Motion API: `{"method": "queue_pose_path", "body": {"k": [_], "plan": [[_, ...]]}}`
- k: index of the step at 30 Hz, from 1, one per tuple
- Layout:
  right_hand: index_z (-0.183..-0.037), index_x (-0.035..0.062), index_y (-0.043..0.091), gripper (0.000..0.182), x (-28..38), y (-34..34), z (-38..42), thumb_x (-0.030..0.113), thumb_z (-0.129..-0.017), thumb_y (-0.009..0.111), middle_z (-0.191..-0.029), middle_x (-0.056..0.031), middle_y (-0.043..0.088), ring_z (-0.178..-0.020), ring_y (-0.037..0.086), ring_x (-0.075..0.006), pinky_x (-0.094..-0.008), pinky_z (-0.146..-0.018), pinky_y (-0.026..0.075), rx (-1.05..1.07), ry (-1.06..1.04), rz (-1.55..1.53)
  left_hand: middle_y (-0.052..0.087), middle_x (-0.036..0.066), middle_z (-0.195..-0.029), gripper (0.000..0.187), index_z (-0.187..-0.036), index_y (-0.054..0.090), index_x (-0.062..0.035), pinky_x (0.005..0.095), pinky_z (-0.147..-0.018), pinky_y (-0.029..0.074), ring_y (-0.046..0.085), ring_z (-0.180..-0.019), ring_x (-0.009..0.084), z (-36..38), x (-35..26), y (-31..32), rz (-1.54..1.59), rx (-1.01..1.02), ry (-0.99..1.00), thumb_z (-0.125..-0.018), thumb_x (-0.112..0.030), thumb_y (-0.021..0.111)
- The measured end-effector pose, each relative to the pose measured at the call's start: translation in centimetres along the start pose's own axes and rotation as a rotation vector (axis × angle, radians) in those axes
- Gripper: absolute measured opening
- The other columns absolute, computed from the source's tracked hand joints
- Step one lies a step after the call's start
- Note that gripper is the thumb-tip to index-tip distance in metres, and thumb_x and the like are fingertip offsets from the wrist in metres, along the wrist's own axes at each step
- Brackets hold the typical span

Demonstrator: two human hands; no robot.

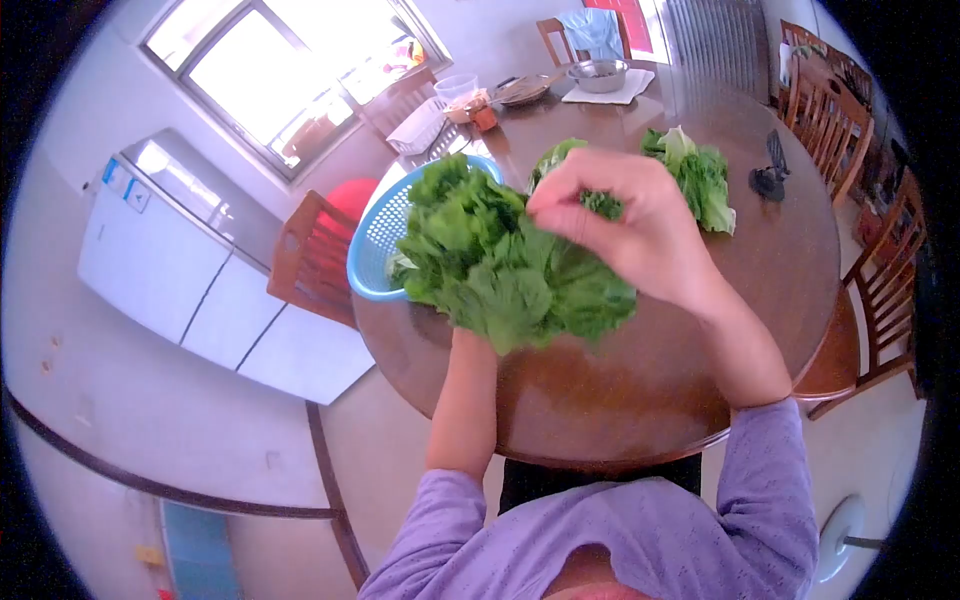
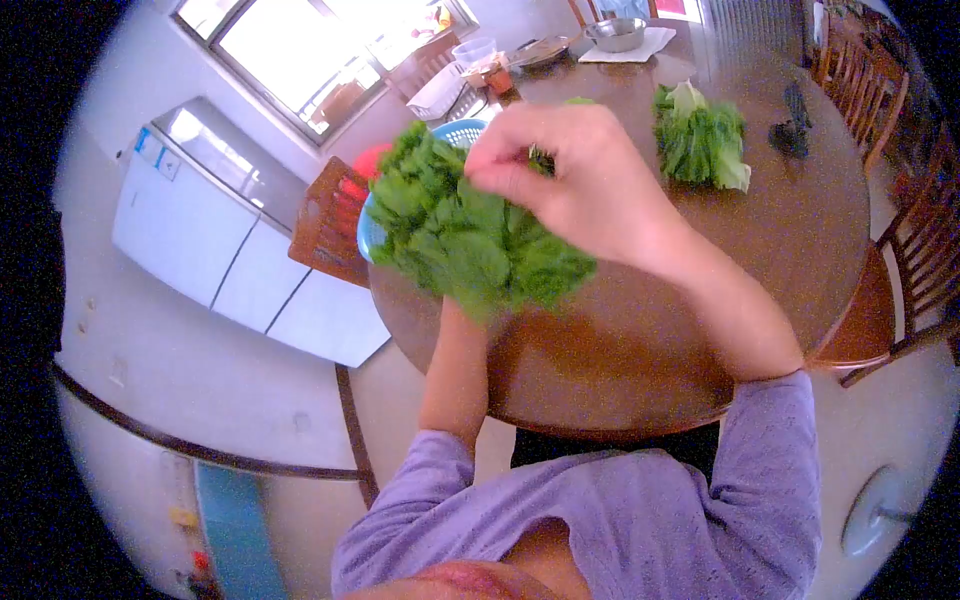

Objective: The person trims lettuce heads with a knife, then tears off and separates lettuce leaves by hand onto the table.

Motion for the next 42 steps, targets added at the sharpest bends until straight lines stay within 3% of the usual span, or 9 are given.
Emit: {"method": "queue_pose_path", "body": {"k": [10, 13, 19, 23, 26, 33, 36, 37, 42], "plan": [[-0.078, 0.0021, 0.060, 0.004, -0.1, 0.8, -3.1, 0.004, -0.079, 0.064, -0.085, -0.0111, 0.065, -0.079, 0.063, -0.0299, -0.0437, -0.064, 0.047, 0.218, -0.291, 0.442, 0.026, 0.010, -0.153, 0.071, -0.149, 0.024, -0.0141, 0.0479, -0.115, 0.020, 0.025, -0.140, 0.0322, -0.8, -1.7, -1.2, -0.015, 0.117, 0.159, -0.093, -0.058, 0.030], [-0.088, 0.0021, 0.063, 0.006, -0.8, -2.4, -5.8, 0.005, -0.083, 0.066, -0.083, -0.0072, 0.063, -0.076, 0.059, -0.0117, -0.0303, -0.064, 0.045, 0.160, -0.207, 0.229, 0.027, 0.010, -0.152, 0.073, -0.148, 0.025, -0.0149, 0.0506, -0.114, 0.022, 0.027, -0.139, 0.0322, -0.7, -1.5, -0.3, -0.047, 0.088, 0.139, -0.092, -0.061, 0.031], [-0.087, 0.0013, 0.064, 0.014, -9.5, -12.7, -6.8, 0.015, -0.084, 0.064, -0.086, -0.0105, 0.063, -0.079, 0.062, -0.0170, -0.0314, -0.066, 0.047, -0.383, 0.183, 0.842, 0.038, 0.016, -0.142, 0.091, -0.144, 0.031, -0.0120, 0.0528, -0.094, 0.045, 0.042, -0.123, 0.0400, 0.1, -0.1, -4.3, 0.021, -0.059, 0.089, -0.076, -0.067, 0.054], [-0.088, 0.0012, 0.063, 0.018, -27.2, -13.4, 1.6, 0.018, -0.083, 0.059, -0.091, -0.0173, 0.061, -0.083, 0.064, -0.0335, -0.0419, -0.071, 0.052, 0.548, 0.297, 1.411, 0.043, 0.024, -0.132, 0.093, -0.140, 0.035, -0.0072, 0.0467, -0.087, 0.047, 0.050, -0.109, 0.0359, -0.7, 0.0, -2.4, 0.247, -0.021, 0.032, -0.072, -0.064, 0.065], [-0.087, 0.0034, 0.068, 0.016, -25.7, -14.2, 0.8, 0.018, -0.083, 0.064, -0.093, -0.0155, 0.067, -0.092, 0.067, -0.0323, -0.0424, -0.075, 0.055, 0.331, 0.327, 1.541, 0.042, 0.023, -0.133, 0.091, -0.140, 0.035, -0.0071, 0.0456, -0.090, 0.046, 0.051, -0.108, 0.0349, -0.9, -0.1, -1.6, 0.257, -0.048, 0.034, -0.072, -0.059, 0.067], [-0.097, 0.0172, 0.068, 0.019, -26.9, -5.4, -13.8, 0.017, -0.079, 0.060, -0.087, -0.0106, 0.068, -0.073, 0.067, -0.0271, -0.0423, -0.060, 0.053, 0.136, 0.209, 0.980, 0.040, 0.020, -0.141, 0.080, -0.141, 0.037, -0.0111, 0.0443, -0.087, 0.045, 0.049, -0.112, 0.0330, -0.6, -0.6, 1.5, 0.373, 0.102, -0.008, -0.075, -0.039, 0.072], [-0.101, 0.0116, 0.068, 0.022, -10.5, 6.5, -20.7, 0.023, -0.083, 0.062, -0.089, -0.0109, 0.067, -0.084, 0.065, -0.0245, -0.0403, -0.065, 0.050, 0.319, -0.303, 1.195, 0.042, 0.015, -0.142, 0.077, -0.142, 0.038, -0.0147, 0.0391, -0.075, 0.043, 0.047, -0.115, 0.0321, -1.0, -0.2, 0.8, 0.462, 0.165, -0.045, -0.076, -0.044, 0.068], [-0.106, 0.0113, 0.065, 0.024, -9.9, 8.3, -20.0, 0.025, -0.089, 0.057, -0.100, -0.0117, 0.065, -0.097, 0.061, -0.0218, -0.0387, -0.075, 0.048, 0.219, -0.502, 0.508, 0.043, 0.013, -0.142, 0.076, -0.141, 0.039, -0.0154, 0.0377, -0.073, 0.042, 0.047, -0.113, 0.0311, -1.1, -0.2, 1.2, 0.465, 0.209, -0.069, -0.076, -0.042, 0.068], [-0.105, 0.0098, 0.065, 0.023, -6.1, 13.5, -16.9, 0.026, -0.090, 0.057, -0.096, -0.0094, 0.064, -0.091, 0.059, -0.0185, -0.0352, -0.073, 0.048, 0.489, -0.451, 0.547, 0.043, 0.011, -0.142, 0.069, -0.139, 0.042, -0.0146, 0.0397, -0.075, 0.042, 0.048, -0.106, 0.0305, -1.3, 0.8, 0.7, 0.594, 0.138, -0.264, -0.080, -0.041, 0.066]]}}
Point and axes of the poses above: each hand's wrist, its own z-axis away from the middle knuckle, its own y-axis out of the palm, x = y × z, the point moved 7 cm from there along -z, towards the middle knuckle
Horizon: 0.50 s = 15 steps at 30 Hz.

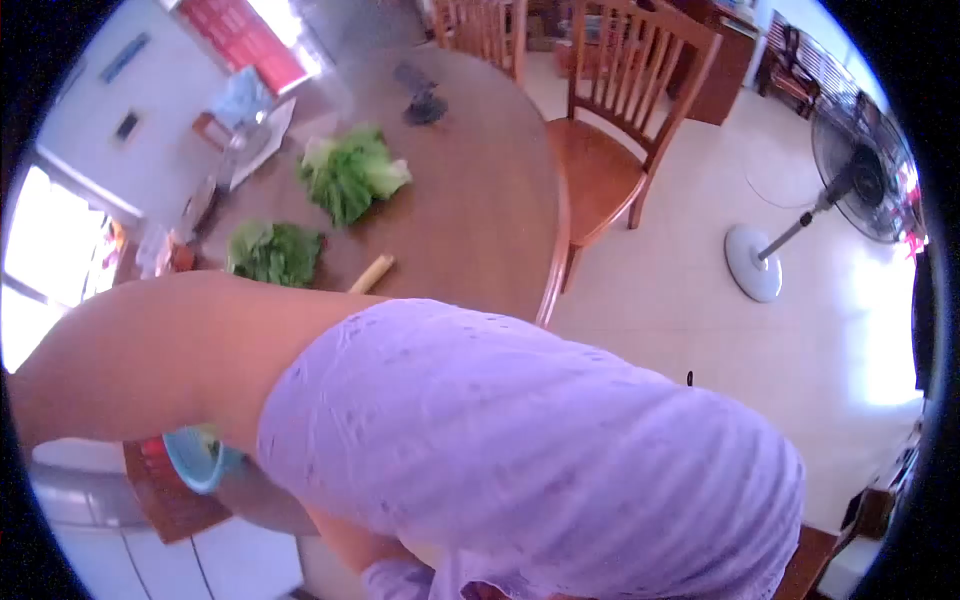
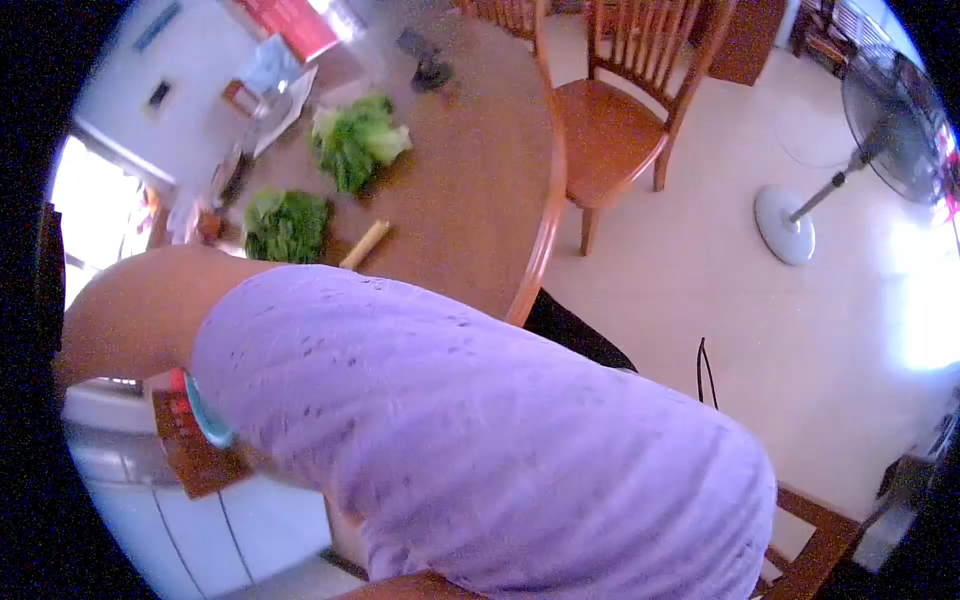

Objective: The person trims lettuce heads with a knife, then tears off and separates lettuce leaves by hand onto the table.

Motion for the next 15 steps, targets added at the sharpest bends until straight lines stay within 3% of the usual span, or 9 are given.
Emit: {"method": "queue_pose_path", "body": {"k": [6, 9, 11, 14, 15], "plan": [[-0.103, 0.0080, 0.065, 0.023, 2.3, -0.2, 0.8, 0.026, -0.091, 0.058, -0.091, -0.0066, 0.063, -0.084, 0.058, -0.0146, -0.0310, -0.070, 0.048, 0.048, 0.078, -0.075, 0.044, 0.011, -0.142, 0.068, -0.139, 0.043, -0.0138, 0.0399, -0.076, 0.042, 0.047, -0.110, 0.0319, 0.6, -1.6, -1.5, -0.124, -0.128, 0.140, -0.081, -0.042, 0.064], [-0.102, 0.0071, 0.064, 0.023, 2.7, -1.8, 1.2, 0.026, -0.091, 0.058, -0.088, -0.0052, 0.062, -0.080, 0.057, -0.0127, -0.0289, -0.068, 0.047, 0.058, 0.112, -0.087, 0.044, 0.010, -0.142, 0.067, -0.139, 0.043, -0.0135, 0.0401, -0.077, 0.042, 0.047, -0.112, 0.0326, 1.9, -3.1, -4.3, -0.323, -0.373, 0.333, -0.082, -0.042, 0.064], [-0.101, 0.0065, 0.064, 0.023, 3.0, -3.5, 1.9, 0.027, -0.091, 0.058, -0.086, -0.0043, 0.062, -0.078, 0.056, -0.0114, -0.0275, -0.067, 0.047, 0.054, 0.147, -0.084, 0.044, 0.010, -0.142, 0.067, -0.138, 0.043, -0.0132, 0.0401, -0.077, 0.043, 0.047, -0.113, 0.0330, 2.4, -3.6, -5.4, -0.352, -0.431, 0.410, -0.082, -0.043, 0.063], [-0.100, 0.0056, 0.064, 0.024, 1.8, -5.7, 4.5, 0.027, -0.092, 0.058, -0.084, -0.0029, 0.061, -0.074, 0.055, -0.0094, -0.0254, -0.066, 0.047, 0.022, 0.294, -0.128, 0.045, 0.007, -0.141, 0.066, -0.140, 0.041, -0.0131, 0.0516, -0.107, 0.032, 0.038, -0.132, 0.0313, 0.7, -0.6, 0.7, -0.068, 0.082, 0.186, -0.086, -0.048, 0.056], [-0.100, 0.0053, 0.064, 0.024, 1.2, -6.3, 5.6, 0.027, -0.092, 0.058, -0.083, -0.0025, 0.061, -0.073, 0.055, -0.0088, -0.0247, -0.066, 0.047, 0.008, 0.363, -0.165, 0.044, 0.007, -0.141, 0.067, -0.140, 0.040, -0.0128, 0.0523, -0.110, 0.028, 0.039, -0.132, 0.0305, 1.0, -1.5, 0.1, -0.184, -0.033, 0.273, -0.086, -0.047, 0.056]]}}
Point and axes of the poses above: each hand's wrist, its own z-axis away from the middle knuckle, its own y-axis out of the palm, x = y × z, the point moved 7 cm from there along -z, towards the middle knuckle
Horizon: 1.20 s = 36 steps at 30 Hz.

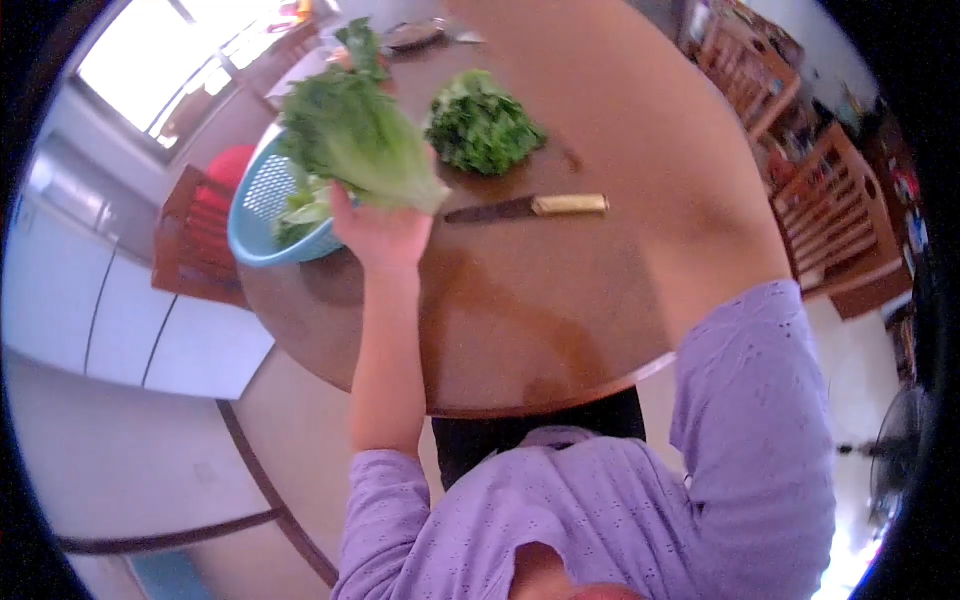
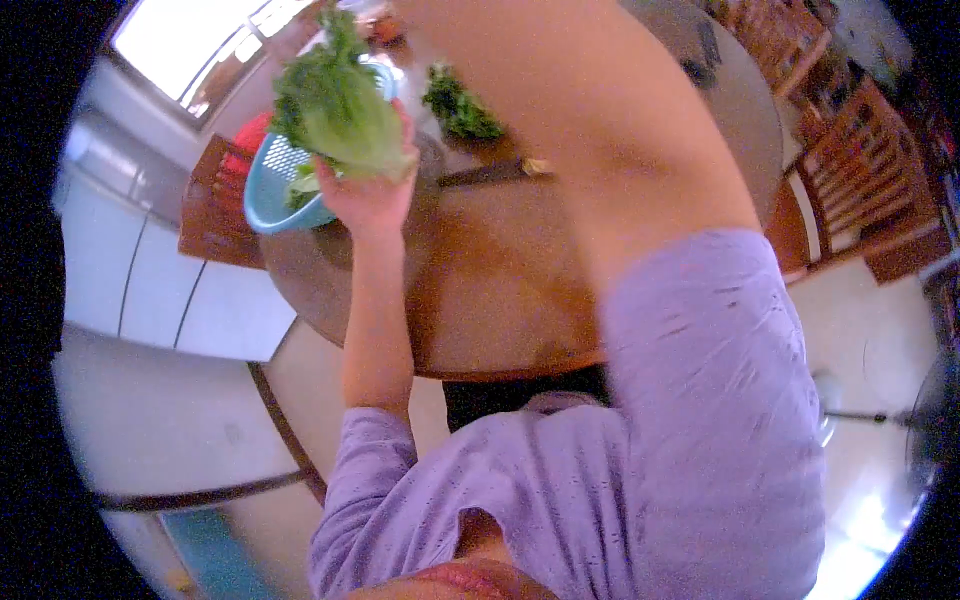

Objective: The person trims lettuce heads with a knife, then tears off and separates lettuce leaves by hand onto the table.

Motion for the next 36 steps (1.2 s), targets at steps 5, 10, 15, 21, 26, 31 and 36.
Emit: {"method": "queue_pose_path", "body": {"k": [5, 10, 15, 21, 26, 31, 36], "plan": [[-0.098, 0.0038, 0.064, 0.025, -4.9, 1.1, 7.3, 0.027, -0.093, 0.058, -0.079, -0.0002, 0.060, -0.067, 0.054, -0.0055, -0.0213, -0.063, 0.047, 0.061, 0.369, -0.313, 0.042, 0.014, -0.141, 0.082, -0.142, 0.037, -0.0155, 0.0534, -0.083, 0.048, 0.045, -0.123, 0.0387, 0.1, 0.1, 0.8, -0.057, -0.075, 0.045, -0.077, -0.059, 0.061], [-0.091, 0.0009, 0.068, 0.028, -3.9, 6.5, 12.6, 0.029, -0.087, 0.065, -0.072, -0.0042, 0.066, -0.060, 0.057, -0.0083, -0.0251, -0.057, 0.048, -0.015, 0.383, -0.555, 0.046, 0.017, -0.137, 0.077, -0.141, 0.038, -0.0126, 0.0546, -0.078, 0.050, 0.052, -0.115, 0.0402, 0.2, 0.3, 2.0, -0.077, 0.157, -0.060, -0.084, -0.065, 0.043], [-0.088, -0.0028, 0.066, 0.030, -1.8, 6.8, 12.7, 0.026, -0.082, 0.071, -0.072, -0.0081, 0.067, -0.064, 0.061, -0.0103, -0.0282, -0.061, 0.050, -0.066, 0.350, -0.567, 0.046, 0.014, -0.139, 0.067, -0.139, 0.039, -0.0079, 0.0574, -0.087, 0.047, 0.049, -0.120, 0.0395, 0.3, 0.0, 0.7, -0.115, -0.027, 0.067, -0.089, -0.053, 0.040], [-0.097, 0.0014, 0.064, 0.018, -3.8, 8.8, 13.5, 0.016, -0.086, 0.067, -0.086, -0.0030, 0.067, -0.074, 0.063, -0.0113, -0.0265, -0.065, 0.053, -0.013, 0.480, -1.063, 0.042, 0.013, -0.143, 0.065, -0.142, 0.037, -0.0095, 0.0521, -0.110, 0.030, 0.039, -0.132, 0.0368, 0.3, 0.1, 2.2, 0.121, 0.156, 0.053, -0.089, -0.046, 0.045], [-0.099, 0.0031, 0.061, 0.016, -5.6, 8.3, 14.9, 0.014, -0.088, 0.066, -0.094, -0.0043, 0.066, -0.084, 0.063, -0.0121, -0.0266, -0.074, 0.053, -0.119, 0.566, -1.203, 0.040, 0.015, -0.144, 0.070, -0.143, 0.035, -0.0090, 0.0491, -0.110, 0.031, 0.038, -0.132, 0.0345, 0.1, -1.1, 2.8, -0.229, 0.057, 0.176, -0.083, -0.041, 0.053], [-0.100, 0.0036, 0.058, 0.013, -6.8, 9.0, 16.2, 0.011, -0.091, 0.061, -0.097, -0.0065, 0.064, -0.085, 0.065, -0.0165, -0.0317, -0.079, 0.056, -0.231, 0.676, -1.306, 0.041, 0.015, -0.143, 0.067, -0.142, 0.036, -0.0084, 0.0526, -0.110, 0.030, 0.038, -0.133, 0.0365, 0.1, -1.2, 3.8, -0.223, 0.189, 0.114, -0.086, -0.040, 0.054], [-0.103, 0.0005, 0.056, 0.016, -7.8, 11.1, 16.9, 0.014, -0.093, 0.057, -0.100, -0.0092, 0.064, -0.087, 0.065, -0.0184, -0.0339, -0.083, 0.056, -0.225, 0.784, -1.475, 0.042, 0.025, -0.138, 0.070, -0.144, 0.032, -0.0070, 0.0551, -0.104, 0.036, 0.045, -0.125, 0.0408, 0.3, -1.2, 4.1, -0.070, 0.151, 0.170, -0.087, -0.043, 0.054]]}}
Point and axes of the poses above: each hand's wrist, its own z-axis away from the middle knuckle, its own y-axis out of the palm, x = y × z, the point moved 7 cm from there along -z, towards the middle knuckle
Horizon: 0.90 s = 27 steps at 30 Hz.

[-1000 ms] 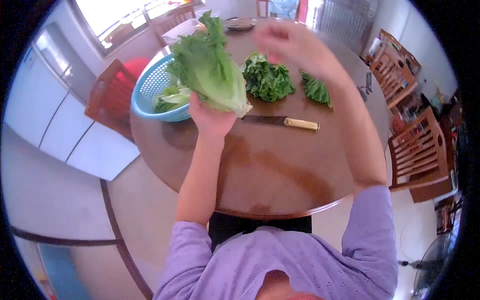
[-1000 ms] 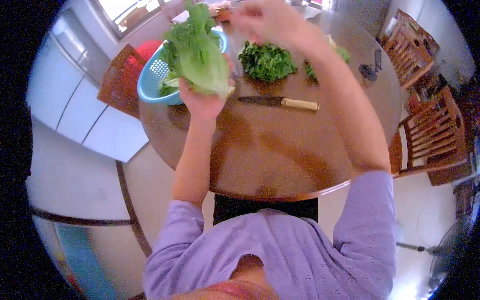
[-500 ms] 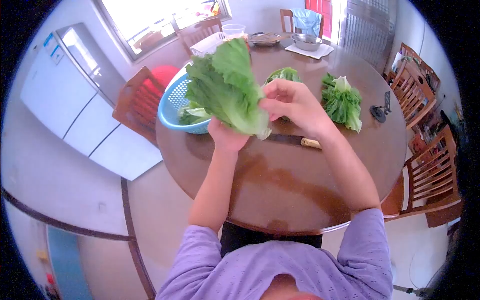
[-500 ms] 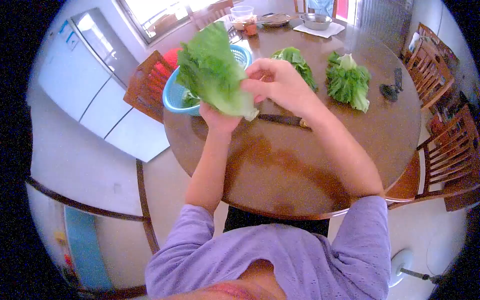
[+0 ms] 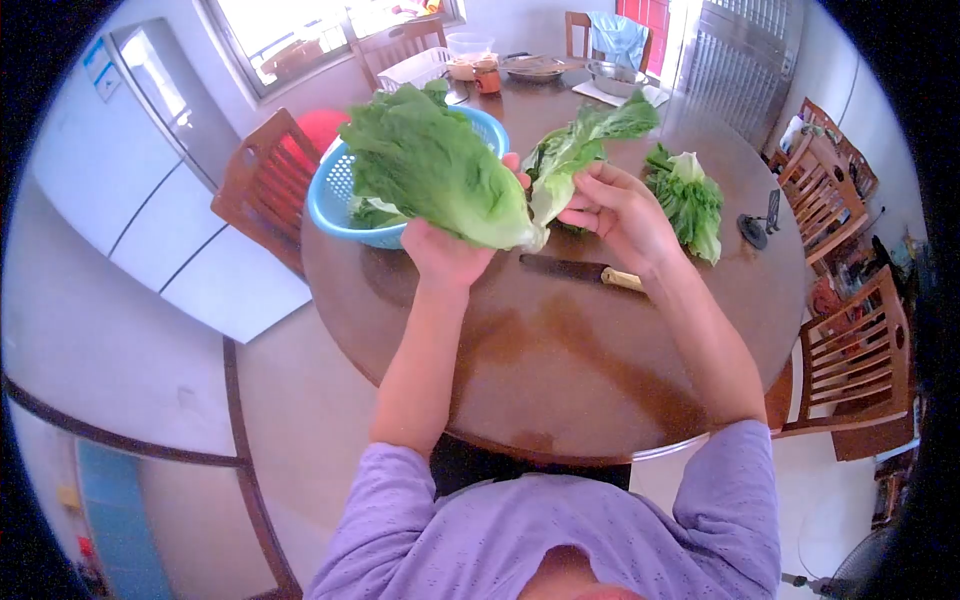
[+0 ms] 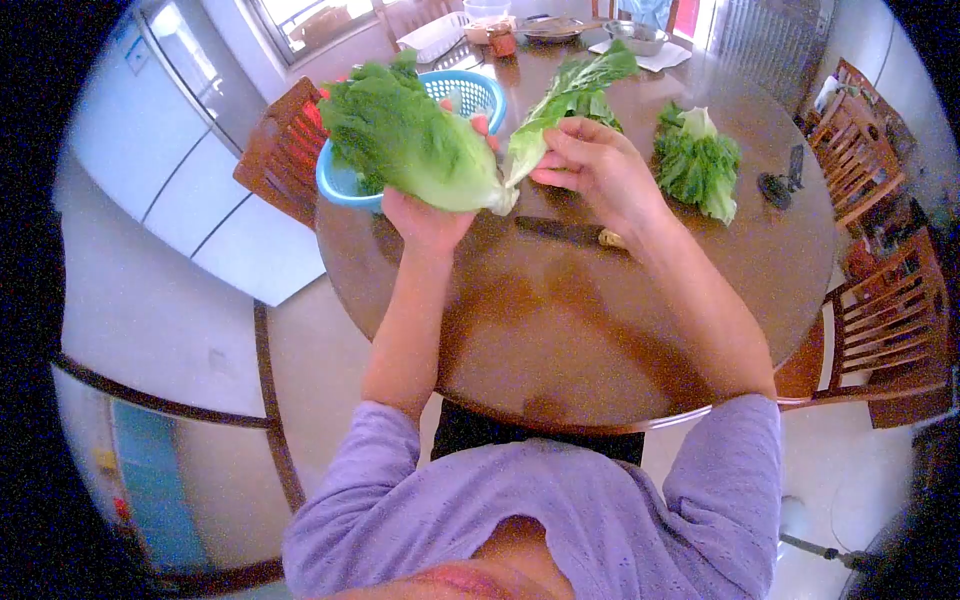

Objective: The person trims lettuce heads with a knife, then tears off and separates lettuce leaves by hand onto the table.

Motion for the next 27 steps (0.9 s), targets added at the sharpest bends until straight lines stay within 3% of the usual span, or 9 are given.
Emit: {"method": "queue_pose_path", "body": {"k": [3, 6, 10, 13, 16, 19, 21, 24, 27], "plan": [[-0.104, 0.0000, 0.055, 0.019, 0.2, -0.4, -0.4, 0.016, -0.095, 0.055, -0.099, -0.0097, 0.064, -0.088, 0.065, -0.0184, -0.0327, -0.085, 0.055, -0.035, -0.057, -0.068, 0.045, 0.027, -0.135, 0.090, -0.145, 0.028, -0.0082, 0.0538, -0.088, 0.049, 0.052, -0.115, 0.0418, -0.1, 0.7, 0.5, 0.151, 0.248, -0.289, -0.075, -0.053, 0.063], [-0.106, 0.0000, 0.055, 0.020, 2.2, -1.1, -0.3, 0.018, -0.096, 0.053, -0.100, -0.0104, 0.065, -0.089, 0.065, -0.0182, -0.0318, -0.086, 0.054, -0.013, -0.132, -0.062, 0.046, 0.028, -0.133, 0.090, -0.146, 0.026, -0.0086, 0.0529, -0.077, 0.053, 0.055, -0.109, 0.0423, 0.1, 0.4, 1.0, 0.066, 0.226, -0.190, -0.077, -0.056, 0.059], [-0.109, 0.0005, 0.056, 0.020, 3.3, -1.0, -0.7, 0.014, -0.095, 0.054, -0.104, -0.0099, 0.066, -0.090, 0.065, -0.0171, -0.0326, -0.085, 0.054, 0.263, -0.128, -0.149, 0.045, 0.029, -0.133, 0.090, -0.146, 0.027, -0.0085, 0.0521, -0.078, 0.052, 0.054, -0.110, 0.0428, 0.0, 0.2, 0.3, 0.044, 0.201, -0.155, -0.078, -0.058, 0.057], [-0.114, 0.0006, 0.056, 0.023, 4.3, 0.0, -0.4, 0.013, -0.094, 0.055, -0.104, -0.0078, 0.066, -0.089, 0.065, -0.0163, -0.0320, -0.084, 0.053, 0.177, -0.176, -0.119, 0.043, 0.025, -0.136, 0.094, -0.147, 0.023, -0.0068, 0.0550, -0.088, 0.047, 0.049, -0.117, 0.0407, -0.1, 0.2, -0.3, 0.101, 0.221, -0.188, -0.076, -0.050, 0.069], [-0.117, 0.0001, 0.056, 0.026, 4.8, 0.3, -1.6, 0.011, -0.093, 0.055, -0.105, -0.0070, 0.065, -0.091, 0.064, -0.0160, -0.0313, -0.083, 0.052, 0.217, -0.170, -0.140, 0.043, 0.023, -0.136, 0.095, -0.145, 0.025, -0.0065, 0.0522, -0.084, 0.048, 0.050, -0.116, 0.0396, 0.3, 0.7, -1.3, 0.039, 0.025, -0.183, -0.074, -0.052, 0.070], [-0.115, -0.0003, 0.057, 0.024, 6.0, 2.1, -4.1, 0.010, -0.094, 0.053, -0.105, -0.0071, 0.065, -0.094, 0.063, -0.0162, -0.0314, -0.084, 0.052, 0.099, -0.206, -0.023, 0.042, 0.022, -0.138, 0.097, -0.146, 0.024, -0.0054, 0.0508, -0.081, 0.049, 0.051, -0.115, 0.0403, 0.2, 0.9, -0.9, 0.080, 0.165, -0.195, -0.076, -0.055, 0.068], [-0.117, 0.0000, 0.056, 0.026, 6.7, 3.5, -7.5, 0.010, -0.093, 0.053, -0.109, -0.0080, 0.064, -0.094, 0.063, -0.0167, -0.0301, -0.085, 0.051, 0.155, -0.237, 0.010, 0.048, 0.027, -0.129, 0.093, -0.145, 0.025, -0.0013, 0.0472, -0.074, 0.055, 0.057, -0.106, 0.0395, 0.3, 1.0, 0.1, 0.097, 0.138, -0.180, -0.079, -0.057, 0.059], [-0.117, -0.0003, 0.056, 0.027, 6.7, 5.6, -13.1, 0.013, -0.094, 0.052, -0.109, -0.0075, 0.065, -0.096, 0.063, -0.0171, -0.0310, -0.086, 0.051, 0.267, -0.234, -0.015, 0.050, 0.027, -0.128, 0.097, -0.145, 0.023, -0.0012, 0.0455, -0.072, 0.055, 0.058, -0.103, 0.0386, 0.5, 1.0, 0.5, 0.145, 0.179, -0.234, -0.077, -0.060, 0.059], [-0.118, -0.0004, 0.056, 0.028, 6.9, 9.8, -13.6, 0.014, -0.094, 0.053, -0.110, -0.0073, 0.065, -0.099, 0.063, -0.0174, -0.0324, -0.088, 0.050, 0.425, -0.255, -0.097, 0.050, 0.027, -0.128, 0.101, -0.146, 0.023, -0.0015, 0.0439, -0.070, 0.055, 0.059, -0.101, 0.0379, 0.4, 1.1, 0.2, 0.094, 0.214, -0.244, -0.076, -0.064, 0.058]]}}
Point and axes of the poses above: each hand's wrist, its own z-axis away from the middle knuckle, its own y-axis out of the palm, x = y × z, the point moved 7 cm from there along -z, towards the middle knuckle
